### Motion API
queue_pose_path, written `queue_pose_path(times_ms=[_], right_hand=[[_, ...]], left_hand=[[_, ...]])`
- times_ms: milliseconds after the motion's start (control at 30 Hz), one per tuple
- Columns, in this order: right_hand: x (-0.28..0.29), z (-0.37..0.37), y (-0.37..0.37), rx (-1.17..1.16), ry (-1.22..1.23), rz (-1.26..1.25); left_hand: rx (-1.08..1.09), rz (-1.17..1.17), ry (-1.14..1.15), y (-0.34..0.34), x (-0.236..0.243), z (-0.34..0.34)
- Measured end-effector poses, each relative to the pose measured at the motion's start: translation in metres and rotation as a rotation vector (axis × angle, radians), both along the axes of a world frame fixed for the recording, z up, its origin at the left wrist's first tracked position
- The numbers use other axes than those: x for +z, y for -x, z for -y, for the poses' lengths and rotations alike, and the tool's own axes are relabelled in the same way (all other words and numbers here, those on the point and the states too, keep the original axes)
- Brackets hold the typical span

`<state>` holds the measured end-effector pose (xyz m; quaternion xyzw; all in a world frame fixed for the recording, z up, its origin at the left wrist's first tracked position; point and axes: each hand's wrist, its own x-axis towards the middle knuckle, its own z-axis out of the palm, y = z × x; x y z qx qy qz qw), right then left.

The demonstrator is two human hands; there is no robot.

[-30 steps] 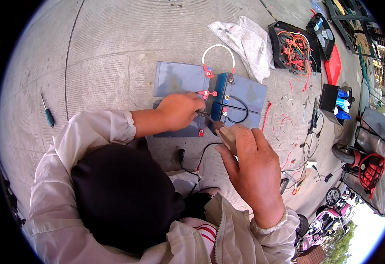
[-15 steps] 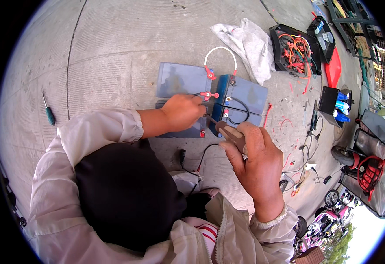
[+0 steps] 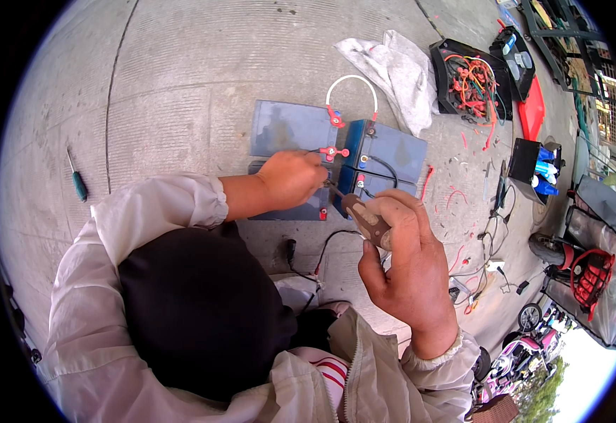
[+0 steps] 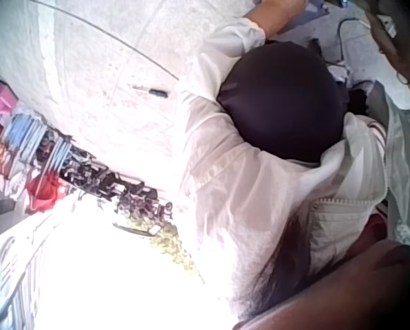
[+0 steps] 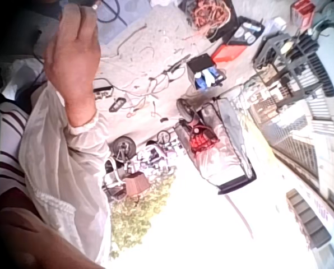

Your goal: The person uses a screwdriver to tighten connections on a battery pack, then uses a multimeter to test the voltage. The person is sitting on the floor in a workshop area.

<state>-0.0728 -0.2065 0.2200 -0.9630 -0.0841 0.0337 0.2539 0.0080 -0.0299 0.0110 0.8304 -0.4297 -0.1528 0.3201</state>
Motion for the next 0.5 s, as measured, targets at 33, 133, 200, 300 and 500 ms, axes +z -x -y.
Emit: queue_pose_path(times_ms=[33,133,200,300,500], right_hand=[[-0.003,0.001,0.000,0.048,-0.030,0.004],[0.006,0.004,0.004,-0.055,0.114,-0.208],[0.007,0.003,0.002,-0.093,0.136,-0.174],[0.010,0.000,-0.005,-0.051,0.026,-0.062],[0.000,0.008,0.003,-0.079,0.134,-0.162]], left_hand=[[0.000,-0.006,-0.001,0.000,0.000,0.000],[0.005,-0.017,0.011,-0.001,0.002,0.000],[0.009,-0.023,0.017,-0.001,0.004,0.001],[0.009,-0.030,0.015,-0.001,0.004,0.000],[0.017,-0.027,0.020,0.000,0.002,0.000]])
